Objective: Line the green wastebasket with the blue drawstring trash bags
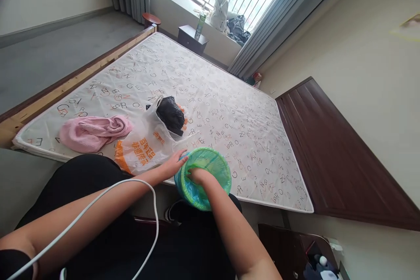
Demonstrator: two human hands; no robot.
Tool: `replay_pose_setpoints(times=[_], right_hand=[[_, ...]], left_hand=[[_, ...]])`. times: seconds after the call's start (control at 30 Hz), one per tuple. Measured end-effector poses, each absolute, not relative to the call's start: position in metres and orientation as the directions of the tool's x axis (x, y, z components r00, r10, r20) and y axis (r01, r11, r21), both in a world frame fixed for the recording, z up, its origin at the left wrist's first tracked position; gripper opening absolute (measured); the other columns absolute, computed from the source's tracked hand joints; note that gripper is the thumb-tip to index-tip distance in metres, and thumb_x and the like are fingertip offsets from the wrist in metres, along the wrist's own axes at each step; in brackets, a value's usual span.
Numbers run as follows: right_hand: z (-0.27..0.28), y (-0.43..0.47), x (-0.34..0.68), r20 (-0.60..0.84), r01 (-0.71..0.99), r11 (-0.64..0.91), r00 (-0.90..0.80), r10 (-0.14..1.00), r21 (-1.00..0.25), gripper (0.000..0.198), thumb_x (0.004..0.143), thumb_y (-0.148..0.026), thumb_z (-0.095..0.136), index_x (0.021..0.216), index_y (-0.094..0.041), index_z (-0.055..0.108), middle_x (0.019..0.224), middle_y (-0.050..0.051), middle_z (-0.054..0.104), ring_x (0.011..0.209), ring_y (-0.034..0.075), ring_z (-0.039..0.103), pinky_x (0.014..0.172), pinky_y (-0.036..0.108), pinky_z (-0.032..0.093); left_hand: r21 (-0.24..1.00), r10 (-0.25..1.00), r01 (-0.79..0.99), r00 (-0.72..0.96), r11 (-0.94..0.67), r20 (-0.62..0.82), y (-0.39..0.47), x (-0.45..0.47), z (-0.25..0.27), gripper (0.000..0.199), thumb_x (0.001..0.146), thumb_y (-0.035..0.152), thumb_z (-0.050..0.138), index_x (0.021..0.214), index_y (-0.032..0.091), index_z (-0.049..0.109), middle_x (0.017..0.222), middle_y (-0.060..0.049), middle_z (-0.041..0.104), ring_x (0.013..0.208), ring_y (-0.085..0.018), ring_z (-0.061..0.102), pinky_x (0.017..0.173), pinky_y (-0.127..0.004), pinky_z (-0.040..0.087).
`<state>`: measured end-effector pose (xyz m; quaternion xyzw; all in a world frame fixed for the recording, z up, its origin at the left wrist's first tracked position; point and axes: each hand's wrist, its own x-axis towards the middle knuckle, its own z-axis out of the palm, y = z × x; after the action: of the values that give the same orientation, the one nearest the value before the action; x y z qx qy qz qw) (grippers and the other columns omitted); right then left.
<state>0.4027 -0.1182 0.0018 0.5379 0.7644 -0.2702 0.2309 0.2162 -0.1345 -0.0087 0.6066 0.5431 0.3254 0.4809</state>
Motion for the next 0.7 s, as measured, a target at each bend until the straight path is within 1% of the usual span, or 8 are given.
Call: replay_pose_setpoints(times=[0.1, 0.17, 0.23, 0.33, 0.4, 0.47, 0.57, 0.7], right_hand=[[0.044, -0.136, 0.430, -0.530, 0.932, 0.278, -0.362, 0.767, -0.234, 0.049, 0.106, -0.043, 0.042, 0.149, -0.025, 0.058, 0.145, 0.012, 0.066, 0.127, 0.028, 0.065, 0.111, 0.042, 0.046], [0.058, -0.163, 0.453, -0.356, 0.925, 0.236, -0.336, 0.872, -0.297, 0.048, 0.107, -0.040, 0.036, 0.149, -0.027, 0.057, 0.148, 0.010, 0.063, 0.137, 0.028, 0.058, 0.122, 0.050, 0.035], [0.055, -0.193, 0.478, -0.115, 0.931, 0.128, -0.177, 0.977, -0.343, 0.045, 0.105, -0.037, 0.038, 0.139, -0.027, 0.064, 0.152, 0.011, 0.059, 0.148, 0.032, 0.047, 0.127, 0.062, 0.022], [0.028, -0.228, 0.510, 0.145, 0.872, -0.102, 0.193, 0.970, -0.479, 0.052, 0.098, -0.039, 0.043, 0.144, -0.019, 0.058, 0.165, 0.017, 0.041, 0.158, 0.036, 0.030, 0.127, 0.064, 0.024], [0.008, -0.239, 0.523, 0.095, 0.732, -0.235, 0.379, 0.921, -0.639, 0.067, 0.093, -0.041, 0.047, 0.155, -0.014, 0.045, 0.166, 0.022, 0.037, 0.157, 0.037, 0.033, 0.124, 0.061, 0.033], [-0.006, -0.240, 0.529, -0.029, 0.569, -0.312, 0.451, 0.892, -0.761, 0.077, 0.090, -0.042, 0.047, 0.160, -0.011, 0.034, 0.164, 0.023, 0.040, 0.153, 0.036, 0.041, 0.119, 0.056, 0.043], [-0.017, -0.233, 0.529, -0.113, 0.477, -0.326, 0.421, 0.900, -0.816, 0.080, 0.089, -0.038, 0.040, 0.163, -0.011, 0.026, 0.161, 0.021, 0.047, 0.146, 0.030, 0.052, 0.110, 0.046, 0.053], [-0.022, -0.222, 0.520, -0.161, 0.434, -0.273, 0.278, 0.947, -0.858, 0.080, 0.089, -0.035, 0.034, 0.165, -0.013, 0.028, 0.136, 0.017, 0.069, 0.118, 0.028, 0.070, 0.095, 0.042, 0.060]], left_hand=[[0.834, 0.998, 0.550, 0.063, -0.052, 0.021, -0.120, 0.194, -0.006, 0.046, 0.097, 0.042, 0.058, 0.136, 0.019, 0.068, 0.163, -0.018, 0.044, 0.154, -0.036, 0.036, 0.128, -0.054, 0.026], [0.717, 0.999, 0.695, 0.016, -0.048, 0.052, -0.114, 0.174, -0.009, 0.052, 0.089, 0.034, 0.071, 0.140, 0.026, 0.067, 0.172, -0.014, 0.030, 0.160, -0.042, 0.019, 0.128, -0.064, 0.017], [0.617, 0.998, 0.785, -0.036, 0.056, -0.044, -0.110, 0.154, -0.016, 0.079, 0.081, 0.030, 0.080, 0.155, 0.032, 0.053, 0.177, -0.014, 0.016, 0.161, -0.048, 0.008, 0.123, -0.075, 0.012], [0.485, 0.962, 0.845, -0.110, 0.223, -0.250, -0.107, 0.123, -0.032, 0.098, 0.078, 0.030, 0.081, 0.166, 0.029, 0.037, 0.176, -0.021, 0.012, 0.158, -0.056, 0.009, 0.115, -0.083, 0.013], [0.415, 0.936, 0.866, -0.151, 0.280, -0.317, -0.108, 0.103, -0.042, 0.094, 0.079, 0.029, 0.078, 0.164, 0.026, 0.040, 0.175, -0.024, 0.015, 0.157, -0.057, 0.009, 0.114, -0.084, 0.010], [0.355, 0.913, 0.874, -0.204, 0.333, -0.354, -0.108, 0.083, -0.048, 0.086, 0.077, 0.030, 0.079, 0.157, 0.021, 0.050, 0.173, -0.026, 0.018, 0.157, -0.058, 0.008, 0.114, -0.083, 0.009], [0.294, 0.890, 0.881, -0.246, 0.371, -0.385, -0.102, 0.062, -0.041, 0.072, 0.072, 0.028, 0.079, 0.140, 0.013, 0.062, 0.168, -0.029, 0.030, 0.155, -0.059, 0.013, 0.113, -0.079, 0.019], [0.378, 0.911, 0.859, -0.210, 0.345, -0.355, -0.081, 0.070, -0.006, 0.033, 0.077, 0.030, 0.072, 0.104, 0.011, 0.072, 0.130, -0.023, 0.066, 0.138, -0.050, 0.048, 0.110, -0.061, 0.041]])
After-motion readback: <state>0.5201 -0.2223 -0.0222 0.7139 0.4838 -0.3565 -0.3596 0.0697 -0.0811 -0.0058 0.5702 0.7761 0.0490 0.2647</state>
